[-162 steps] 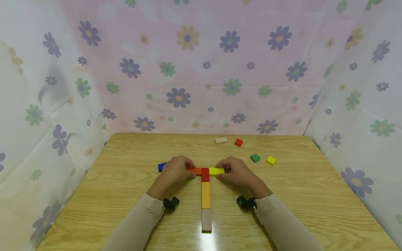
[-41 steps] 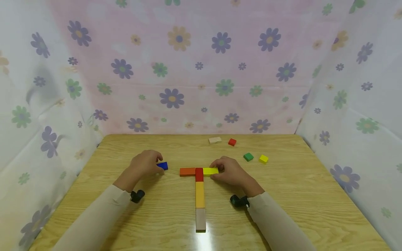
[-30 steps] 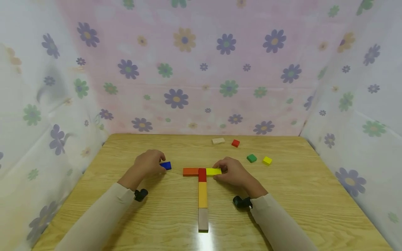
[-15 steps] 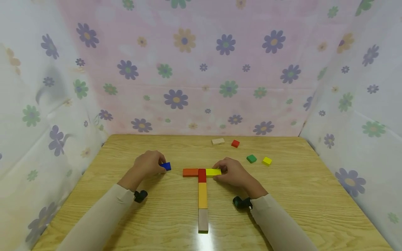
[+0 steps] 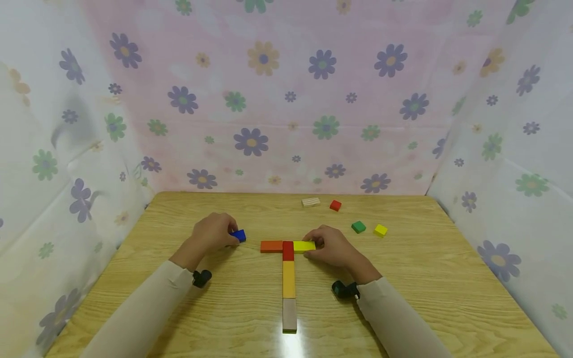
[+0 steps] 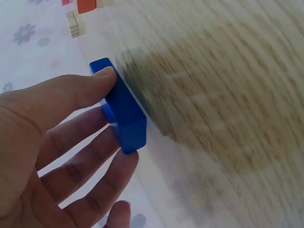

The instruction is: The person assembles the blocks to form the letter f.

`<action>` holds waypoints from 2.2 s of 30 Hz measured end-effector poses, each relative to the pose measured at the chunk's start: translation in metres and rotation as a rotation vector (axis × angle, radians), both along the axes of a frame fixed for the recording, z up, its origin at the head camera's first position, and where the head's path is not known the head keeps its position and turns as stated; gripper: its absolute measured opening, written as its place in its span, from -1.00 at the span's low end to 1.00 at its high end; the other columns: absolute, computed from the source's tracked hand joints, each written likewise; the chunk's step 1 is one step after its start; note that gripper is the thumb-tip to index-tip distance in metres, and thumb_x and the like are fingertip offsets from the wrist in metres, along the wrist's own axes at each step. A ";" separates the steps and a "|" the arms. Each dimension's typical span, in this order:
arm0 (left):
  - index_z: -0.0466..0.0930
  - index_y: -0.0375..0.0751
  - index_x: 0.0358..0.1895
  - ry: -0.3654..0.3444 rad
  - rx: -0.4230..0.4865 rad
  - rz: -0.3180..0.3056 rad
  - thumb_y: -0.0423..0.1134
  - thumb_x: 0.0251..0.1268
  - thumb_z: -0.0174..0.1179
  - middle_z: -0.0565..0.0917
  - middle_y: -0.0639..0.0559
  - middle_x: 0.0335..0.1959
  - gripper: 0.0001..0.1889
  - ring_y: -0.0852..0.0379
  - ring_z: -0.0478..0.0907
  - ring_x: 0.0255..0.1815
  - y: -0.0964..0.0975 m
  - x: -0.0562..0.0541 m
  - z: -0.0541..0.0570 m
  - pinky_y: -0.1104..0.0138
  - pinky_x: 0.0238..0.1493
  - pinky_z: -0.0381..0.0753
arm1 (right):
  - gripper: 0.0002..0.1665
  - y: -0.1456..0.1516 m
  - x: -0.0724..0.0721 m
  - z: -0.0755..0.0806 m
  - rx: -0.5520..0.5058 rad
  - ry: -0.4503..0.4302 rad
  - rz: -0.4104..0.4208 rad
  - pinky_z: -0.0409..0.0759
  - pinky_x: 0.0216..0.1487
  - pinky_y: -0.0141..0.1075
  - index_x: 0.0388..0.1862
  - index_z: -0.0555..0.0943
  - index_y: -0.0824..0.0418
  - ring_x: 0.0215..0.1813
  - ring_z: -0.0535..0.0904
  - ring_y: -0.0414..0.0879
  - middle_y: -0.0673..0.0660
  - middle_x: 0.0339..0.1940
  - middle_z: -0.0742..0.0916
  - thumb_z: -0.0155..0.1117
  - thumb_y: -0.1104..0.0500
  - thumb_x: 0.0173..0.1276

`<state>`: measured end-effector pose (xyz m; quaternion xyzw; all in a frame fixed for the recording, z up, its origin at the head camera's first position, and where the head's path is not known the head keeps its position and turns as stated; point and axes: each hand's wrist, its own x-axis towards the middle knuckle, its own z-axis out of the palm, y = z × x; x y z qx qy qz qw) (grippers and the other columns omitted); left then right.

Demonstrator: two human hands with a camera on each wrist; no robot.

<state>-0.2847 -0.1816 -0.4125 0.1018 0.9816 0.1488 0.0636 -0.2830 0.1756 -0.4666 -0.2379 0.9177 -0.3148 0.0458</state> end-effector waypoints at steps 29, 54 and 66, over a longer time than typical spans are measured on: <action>0.77 -0.08 -0.03 0.062 -0.021 0.027 0.09 0.18 0.50 0.76 0.06 -0.18 -0.59 0.10 0.62 -0.30 0.039 -0.013 0.008 0.23 -0.33 0.62 | -0.68 0.000 0.000 -0.003 0.007 -0.001 -0.018 0.57 -0.11 -0.25 -0.03 0.77 -0.10 -0.20 0.50 -0.14 -0.09 -0.20 0.65 0.61 0.04 0.23; 0.69 -0.20 -0.01 -0.144 0.645 0.099 -0.13 0.13 0.59 0.75 -0.10 -0.12 -0.59 0.00 0.71 -0.12 0.050 -0.031 -0.011 0.23 -0.13 0.75 | -0.65 0.000 0.001 -0.003 -0.014 -0.006 -0.012 0.59 -0.11 -0.29 -0.01 0.77 -0.08 -0.19 0.53 -0.16 -0.08 -0.17 0.66 0.62 0.04 0.22; 0.70 -0.15 0.16 -0.189 0.798 0.143 -0.18 0.20 0.54 0.79 -0.13 -0.11 -0.55 0.04 0.79 -0.24 0.058 -0.033 -0.014 0.10 -0.06 0.78 | -0.64 -0.001 0.001 -0.001 -0.005 -0.014 -0.022 0.58 -0.09 -0.28 0.01 0.77 -0.08 -0.18 0.53 -0.17 -0.08 -0.14 0.66 0.61 0.05 0.23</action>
